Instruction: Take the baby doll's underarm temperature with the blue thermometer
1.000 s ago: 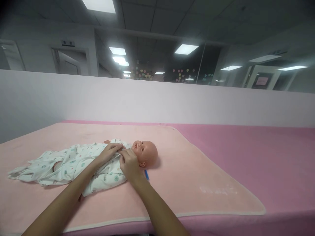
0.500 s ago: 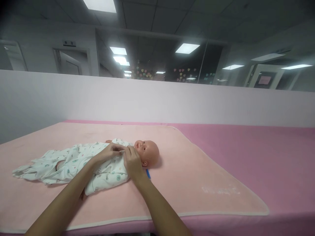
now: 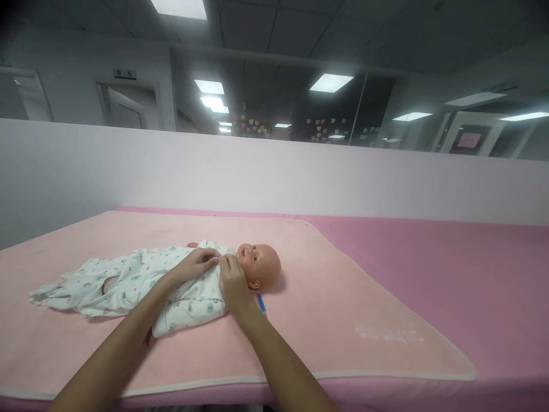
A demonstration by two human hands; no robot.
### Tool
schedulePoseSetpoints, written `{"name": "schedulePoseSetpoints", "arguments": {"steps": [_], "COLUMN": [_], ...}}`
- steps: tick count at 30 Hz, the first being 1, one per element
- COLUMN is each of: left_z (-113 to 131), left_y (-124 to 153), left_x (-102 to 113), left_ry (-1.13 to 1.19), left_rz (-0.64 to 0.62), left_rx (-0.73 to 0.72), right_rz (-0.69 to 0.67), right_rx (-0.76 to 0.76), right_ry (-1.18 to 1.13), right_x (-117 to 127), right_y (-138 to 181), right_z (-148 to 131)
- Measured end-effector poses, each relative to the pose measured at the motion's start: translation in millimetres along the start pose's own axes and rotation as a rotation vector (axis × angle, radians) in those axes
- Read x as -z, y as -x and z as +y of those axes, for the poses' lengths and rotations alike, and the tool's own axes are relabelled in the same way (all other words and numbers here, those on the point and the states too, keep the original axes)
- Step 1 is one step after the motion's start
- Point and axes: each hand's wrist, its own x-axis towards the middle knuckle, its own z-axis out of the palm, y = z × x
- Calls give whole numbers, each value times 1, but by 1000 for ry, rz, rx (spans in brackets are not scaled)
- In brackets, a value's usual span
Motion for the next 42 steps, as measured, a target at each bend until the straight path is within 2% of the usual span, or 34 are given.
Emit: {"name": "schedulePoseSetpoints", "arguments": {"steps": [6,11,16,25,30,38,42], "left_z": [1,1,0,1,-1,1,4], "left_y": [-1,-1,-2,-4,-4,-2,-1], "left_x": [-3,-6,-7,-7,-8,-7,-6], "left_ry": [-26,130,225,381,406,518,452], "left_rz": [20,-32,-7,-42,-27,-47,-1], "left_rx": [25,37,53,65,90,94,93], "right_rz": [13,14,47,11,35,50,36], "right_rx": [-18,-88,-119,-88,-85,-219,-206], "right_ry": [-46,-128,-193,-269,-260,-188,-189], "right_x": [-3,-5,-1,7,3,1,2], "right_y": [2,3,0,-2,0,-2,-3], "right_z": [-1,-1,-4,-7,-4,-8,-7]}}
